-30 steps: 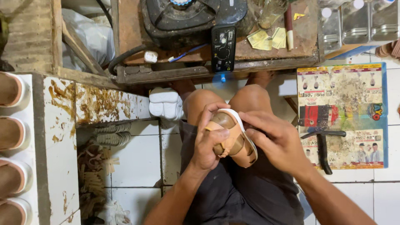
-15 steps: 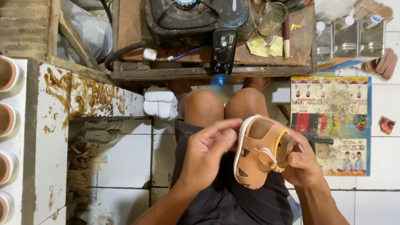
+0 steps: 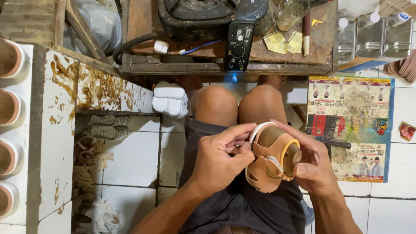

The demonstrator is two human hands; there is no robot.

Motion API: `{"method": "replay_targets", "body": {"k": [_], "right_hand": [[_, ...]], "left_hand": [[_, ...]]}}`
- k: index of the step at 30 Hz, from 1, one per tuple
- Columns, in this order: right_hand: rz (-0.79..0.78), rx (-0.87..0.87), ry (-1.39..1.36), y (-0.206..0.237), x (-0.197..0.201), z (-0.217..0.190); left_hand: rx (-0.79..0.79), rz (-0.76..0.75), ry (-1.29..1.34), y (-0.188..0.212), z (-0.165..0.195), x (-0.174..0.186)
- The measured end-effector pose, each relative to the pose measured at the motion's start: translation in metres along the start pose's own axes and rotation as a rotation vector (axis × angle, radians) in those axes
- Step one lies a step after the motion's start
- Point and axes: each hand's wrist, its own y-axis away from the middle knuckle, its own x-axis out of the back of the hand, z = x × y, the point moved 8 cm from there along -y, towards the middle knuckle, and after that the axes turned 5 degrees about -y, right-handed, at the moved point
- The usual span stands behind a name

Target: The person heats the sole of a sandal on a gas stove, then uses a knife to trim and smooth the edges of the sole. They repeat this process for multiple sandals, inspecting each one after trimming.

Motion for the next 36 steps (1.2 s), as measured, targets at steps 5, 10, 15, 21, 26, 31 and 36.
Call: {"method": "replay_targets", "body": {"k": [5, 10, 15, 21, 26, 31, 36], "right_hand": [[0.045, 0.028, 0.022, 0.003, -0.009, -0.007], [0.121, 0.144, 0.756, 0.006, 0.013, -0.011], [0.637, -0.067, 1.253, 0.023, 0.171, 0.023], [0.605, -0.202, 0.913, 0.049, 0.265, 0.075], [0.586, -0.152, 0.384, 0.042, 0.19, 0.032], [0.173, -0.177, 0.132, -0.011, 0.039, -0.022], [0.065, -0.24, 0.242, -0.045, -0.002, -0.02]], "left_hand": [[0.048, -0.099, 0.209, 0.008, -0.009, -0.008], [-0.03, -0.127, 0.206, 0.002, -0.007, -0.03], [0.24, -0.134, 0.854, -0.007, -0.044, -0.019], [0.221, -0.145, 0.899, -0.009, -0.06, -0.022], [0.279, -0.166, 0.913, -0.009, -0.059, -0.026], [0.302, -0.218, 0.818, -0.013, -0.058, -0.028], [0.26, -0.19, 0.607, -0.015, -0.059, -0.022]]}}
